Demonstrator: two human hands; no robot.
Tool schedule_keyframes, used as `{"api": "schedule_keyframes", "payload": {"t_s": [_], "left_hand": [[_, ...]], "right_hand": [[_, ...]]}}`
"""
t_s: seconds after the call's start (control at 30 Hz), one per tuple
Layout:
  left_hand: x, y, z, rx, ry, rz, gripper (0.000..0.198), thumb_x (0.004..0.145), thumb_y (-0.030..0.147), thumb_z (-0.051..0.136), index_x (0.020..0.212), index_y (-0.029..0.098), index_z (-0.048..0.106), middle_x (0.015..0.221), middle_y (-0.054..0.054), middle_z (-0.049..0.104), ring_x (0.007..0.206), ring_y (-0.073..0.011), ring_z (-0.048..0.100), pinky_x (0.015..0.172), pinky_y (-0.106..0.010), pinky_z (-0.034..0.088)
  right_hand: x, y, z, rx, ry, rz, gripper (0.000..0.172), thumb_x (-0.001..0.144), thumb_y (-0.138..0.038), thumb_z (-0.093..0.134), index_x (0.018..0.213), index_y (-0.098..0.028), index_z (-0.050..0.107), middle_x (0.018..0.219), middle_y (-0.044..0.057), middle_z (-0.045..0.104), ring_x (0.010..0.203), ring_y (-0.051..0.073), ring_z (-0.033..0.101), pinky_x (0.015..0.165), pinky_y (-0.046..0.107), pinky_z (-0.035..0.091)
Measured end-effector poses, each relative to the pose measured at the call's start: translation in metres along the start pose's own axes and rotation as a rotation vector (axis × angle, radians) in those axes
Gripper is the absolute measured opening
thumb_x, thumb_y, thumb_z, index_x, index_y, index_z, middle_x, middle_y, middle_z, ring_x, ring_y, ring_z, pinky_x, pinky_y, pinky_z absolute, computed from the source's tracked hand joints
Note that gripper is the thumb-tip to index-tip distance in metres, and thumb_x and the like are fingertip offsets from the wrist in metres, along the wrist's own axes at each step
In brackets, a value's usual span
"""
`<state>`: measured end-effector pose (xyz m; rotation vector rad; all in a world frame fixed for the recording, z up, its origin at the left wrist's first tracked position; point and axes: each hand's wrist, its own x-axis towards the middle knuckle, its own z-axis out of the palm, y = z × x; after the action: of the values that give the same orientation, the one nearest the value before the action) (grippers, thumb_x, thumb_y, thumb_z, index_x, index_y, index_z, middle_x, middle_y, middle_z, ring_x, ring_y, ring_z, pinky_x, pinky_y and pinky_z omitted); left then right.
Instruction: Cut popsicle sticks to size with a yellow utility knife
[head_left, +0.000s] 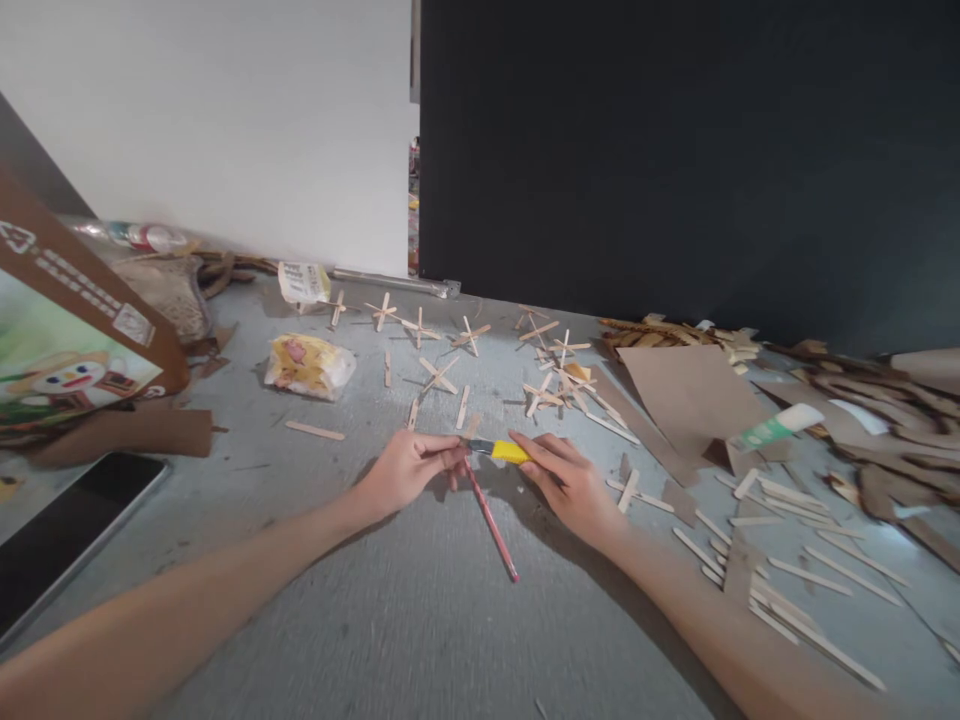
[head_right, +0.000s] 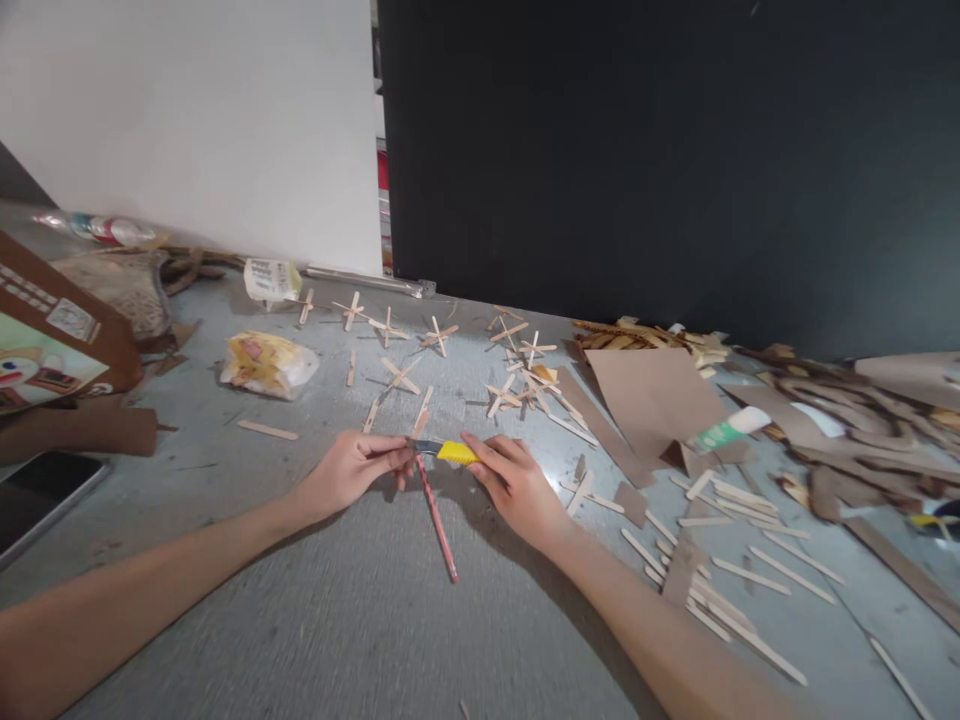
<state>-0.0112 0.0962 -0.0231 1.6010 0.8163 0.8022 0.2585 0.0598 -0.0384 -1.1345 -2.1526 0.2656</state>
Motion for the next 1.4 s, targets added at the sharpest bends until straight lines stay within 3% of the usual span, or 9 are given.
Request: {"api": "schedule_keyframes", "payload": {"t_s": [0.13, 0.37, 0.5, 0.57, 0.77, 0.97, 1.4], "left_hand": [[0.001, 0.001, -0.001, -0.026, 0.078, -0.007, 0.044, 0.091, 0.058, 0.067, 0.082, 0.016, 0.078, 0.074, -0.006, 0.075, 0.06, -0.0147, 0.066, 0.058, -0.024, 0.052], [0.0, 0.002, -0.002, 0.033, -0.031, 0.003, 0.046, 0.093, 0.057, 0.064, 0.075, 0.016, 0.076, 0.066, -0.004, 0.07, 0.055, -0.0122, 0.061, 0.054, -0.022, 0.048], [0.0, 0.003, -0.003, -0.016, 0.041, 0.008, 0.044, 0.094, 0.055, 0.064, 0.077, 0.016, 0.076, 0.07, -0.005, 0.071, 0.057, -0.0124, 0.061, 0.057, -0.023, 0.05], [-0.001, 0.003, -0.002, -0.022, 0.081, 0.008, 0.043, 0.094, 0.054, 0.064, 0.077, 0.017, 0.075, 0.07, -0.005, 0.07, 0.059, -0.013, 0.061, 0.059, -0.024, 0.051], [-0.007, 0.005, 0.01, -0.035, 0.008, -0.025, 0.041, 0.092, 0.055, 0.066, 0.083, 0.016, 0.076, 0.069, -0.004, 0.069, 0.058, -0.0132, 0.061, 0.055, -0.024, 0.05], [-0.001, 0.005, 0.007, -0.041, 0.141, -0.015, 0.043, 0.093, 0.056, 0.065, 0.083, 0.016, 0.074, 0.075, -0.007, 0.075, 0.058, -0.0145, 0.067, 0.059, -0.026, 0.055], [0.001, -0.001, 0.008, -0.143, 0.127, -0.019, 0.037, 0.09, 0.051, 0.07, 0.091, 0.014, 0.07, 0.079, -0.008, 0.076, 0.059, -0.0151, 0.07, 0.057, -0.026, 0.056]], "right_hand": [[0.001, 0.001, 0.001, 0.022, 0.008, 0.032, 0.039, 0.109, -0.032, 0.044, 0.143, -0.028, 0.063, 0.102, 0.009, 0.071, 0.092, 0.024, 0.066, 0.084, 0.038, 0.055], [0.001, 0.0, 0.0, 0.012, 0.003, -0.014, 0.039, 0.11, -0.032, 0.043, 0.144, -0.03, 0.063, 0.1, 0.008, 0.071, 0.091, 0.023, 0.067, 0.083, 0.038, 0.054], [0.002, -0.001, 0.0, 0.021, -0.002, 0.011, 0.039, 0.11, -0.033, 0.043, 0.143, -0.03, 0.063, 0.102, 0.009, 0.071, 0.09, 0.024, 0.068, 0.083, 0.038, 0.055], [0.003, -0.001, 0.0, 0.029, -0.003, 0.048, 0.038, 0.109, -0.034, 0.043, 0.139, -0.029, 0.066, 0.101, 0.009, 0.071, 0.089, 0.024, 0.068, 0.081, 0.037, 0.056], [0.002, 0.005, 0.003, 0.06, 0.038, 0.15, 0.034, 0.11, -0.037, 0.042, 0.121, -0.025, 0.071, 0.102, 0.009, 0.071, 0.092, 0.024, 0.07, 0.082, 0.035, 0.057], [0.002, 0.006, 0.004, 0.071, 0.115, 0.235, 0.036, 0.11, -0.044, 0.038, 0.116, -0.022, 0.065, 0.1, 0.009, 0.07, 0.091, 0.024, 0.069, 0.081, 0.035, 0.056], [0.001, -0.001, 0.002, 0.042, 0.003, 0.122, 0.03, 0.11, -0.043, 0.042, 0.114, -0.023, 0.064, 0.099, 0.008, 0.067, 0.087, 0.023, 0.064, 0.084, 0.038, 0.052]]}}
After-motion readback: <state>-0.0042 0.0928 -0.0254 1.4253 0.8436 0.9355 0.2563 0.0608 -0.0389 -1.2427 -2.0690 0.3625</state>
